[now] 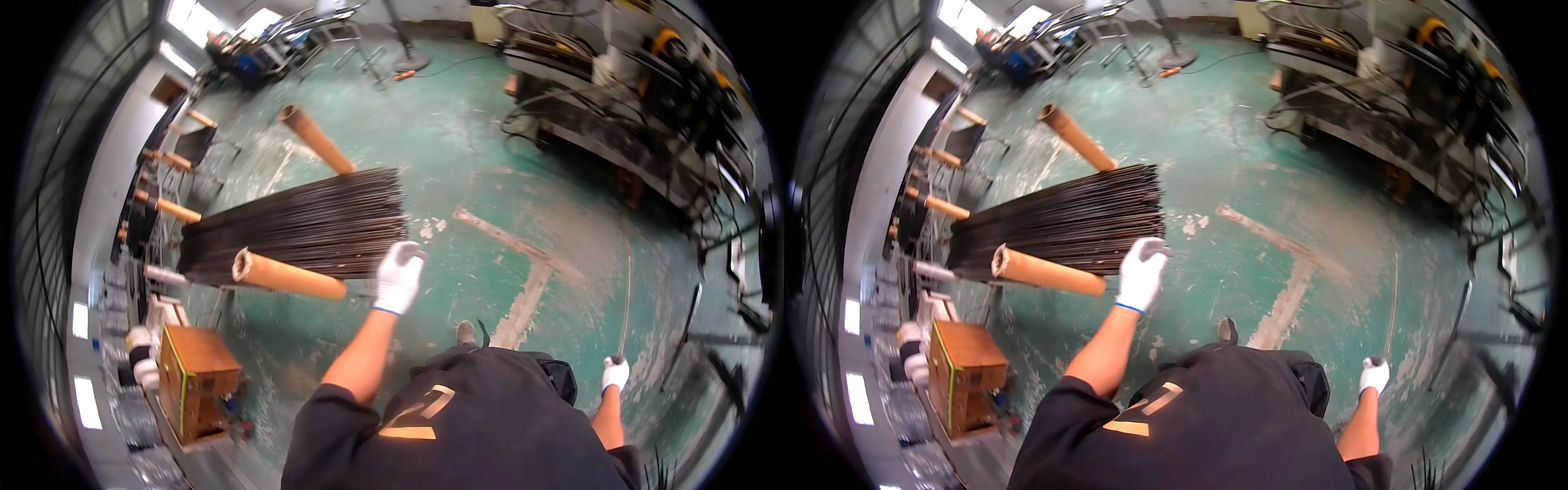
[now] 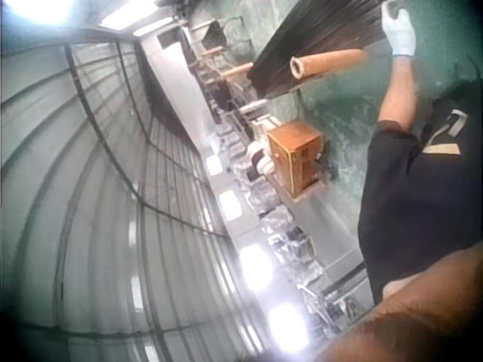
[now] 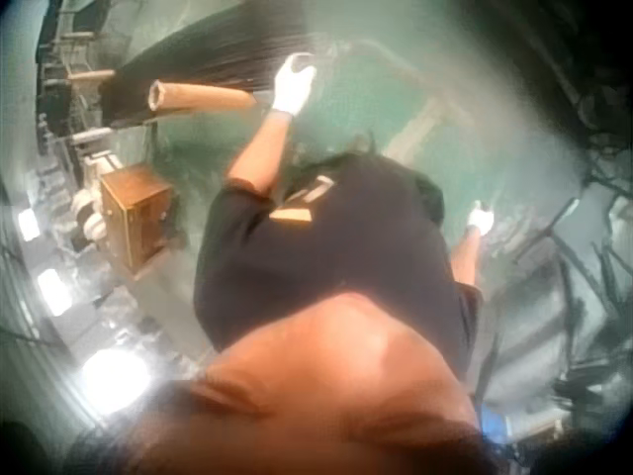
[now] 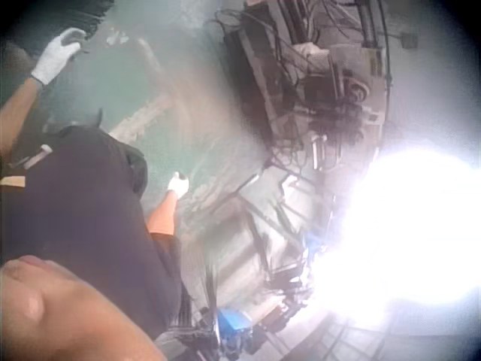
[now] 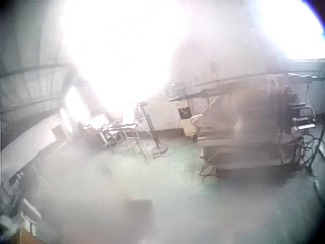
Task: The person repeatedly picks up bundles of long metal rods, feeds them into a bending machine, and then removes the bent rods to place them on a nearby rack. The process is repeated continuously.
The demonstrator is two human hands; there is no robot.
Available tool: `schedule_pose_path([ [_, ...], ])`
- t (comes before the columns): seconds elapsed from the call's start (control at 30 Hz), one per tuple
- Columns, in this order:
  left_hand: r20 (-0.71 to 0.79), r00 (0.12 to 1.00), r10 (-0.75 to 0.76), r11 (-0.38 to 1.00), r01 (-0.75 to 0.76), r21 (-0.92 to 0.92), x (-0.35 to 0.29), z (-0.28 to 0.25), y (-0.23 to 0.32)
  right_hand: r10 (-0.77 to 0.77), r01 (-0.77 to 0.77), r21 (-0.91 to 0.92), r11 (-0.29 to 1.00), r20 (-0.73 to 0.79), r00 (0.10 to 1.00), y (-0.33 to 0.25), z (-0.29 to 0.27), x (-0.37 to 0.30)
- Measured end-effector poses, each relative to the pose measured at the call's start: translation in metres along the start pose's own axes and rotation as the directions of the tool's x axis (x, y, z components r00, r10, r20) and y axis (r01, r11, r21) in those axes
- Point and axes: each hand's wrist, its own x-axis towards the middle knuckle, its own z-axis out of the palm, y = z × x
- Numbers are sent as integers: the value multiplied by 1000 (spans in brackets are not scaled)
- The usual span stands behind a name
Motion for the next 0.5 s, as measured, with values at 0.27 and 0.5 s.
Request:
schedule_pose_path([
  [0.27, -579, 686, 441, 578, 277, 767, 70, -345, -14, -503, 544, -152, 825, 238, 831, -370, 109, 1],
  [0.5, -603, 770, 210, 181, 575, 798, 89, -406, -21, -689, 908, 78, 411, 679, 253, -614, 316, -139],
])
